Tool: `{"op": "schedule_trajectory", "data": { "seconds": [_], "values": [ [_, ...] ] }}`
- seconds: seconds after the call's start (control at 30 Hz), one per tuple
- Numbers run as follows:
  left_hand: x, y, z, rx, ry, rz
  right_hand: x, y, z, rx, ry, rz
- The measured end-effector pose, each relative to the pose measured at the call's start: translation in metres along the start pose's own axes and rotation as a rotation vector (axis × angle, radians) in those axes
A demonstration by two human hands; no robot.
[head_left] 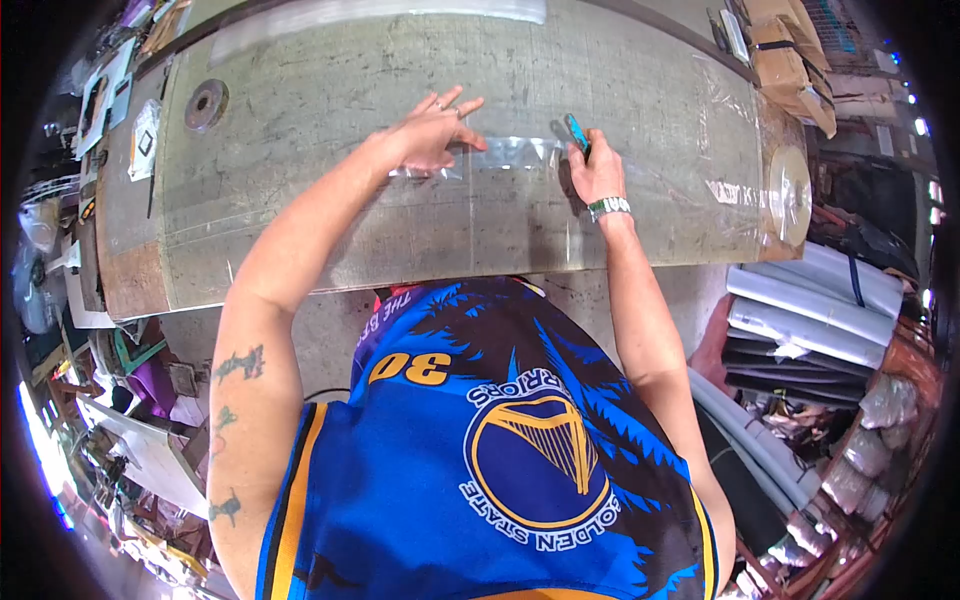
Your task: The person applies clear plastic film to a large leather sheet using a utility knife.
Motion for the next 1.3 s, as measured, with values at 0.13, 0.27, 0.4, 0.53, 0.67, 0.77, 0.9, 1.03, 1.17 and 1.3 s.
{"op": "schedule_trajectory", "data": {
  "seconds": [0.13, 0.27, 0.4, 0.53, 0.67, 0.77, 0.9, 1.03, 1.17, 1.3],
  "values": [
    [-0.029, -0.006, -0.001, -0.079, 0.109, 0.249, 0.018, -0.022, 0.025, -0.026, 0.252, 0.079],
    [-0.074, -0.017, 0.021, -0.025, 0.36, 0.429, 0.009, -0.02, 0.02, -0.048, 0.448, 0.12],
    [-0.09, -0.033, 0.033, -0.038, 0.458, 0.526, -0.002, -0.017, 0.008, 0.039, 0.627, 0.151],
    [-0.091, -0.036, 0.043, -0.129, 0.484, 0.4, -0.023, -0.027, -0.021, 0.236, 0.826, -0.086],
    [-0.089, -0.014, 0.078, -0.46, 0.357, 0.43, -0.04, -0.04, -0.067, 0.497, 0.786, -0.447],
    [-0.085, 0.01, 0.086, -0.565, 0.312, 0.439, -0.037, -0.057, -0.087, 0.594, 0.715, -0.631],
    [-0.097, 0.019, 0.048, -0.702, 0.296, 0.347, -0.009, -0.04, -0.094, 0.602, 0.625, -0.557],
    [-0.137, 0.008, -0.028, -0.755, 0.305, 0.198, 0.046, 0.004, -0.076, 0.756, 0.465, -0.484],
    [-0.196, 0.006, -0.107, -0.925, 0.336, 0.212, 0.11, 0.043, -0.043, 0.681, 0.308, -0.256],
    [-0.24, 0.057, -0.195, -0.854, 0.421, 0.322, 0.165, 0.065, -0.026, 0.654, 0.195, -0.185]
  ]
}}
Point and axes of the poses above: each hand's wrist, its own x-axis towards the middle knuckle, its own y-axis out of the back of the hand, z = x × y, the point moved 6 cm from there along x, towards the middle knuckle, and after that the axes turned 7 degrees about -z, right-handed, at the moved point
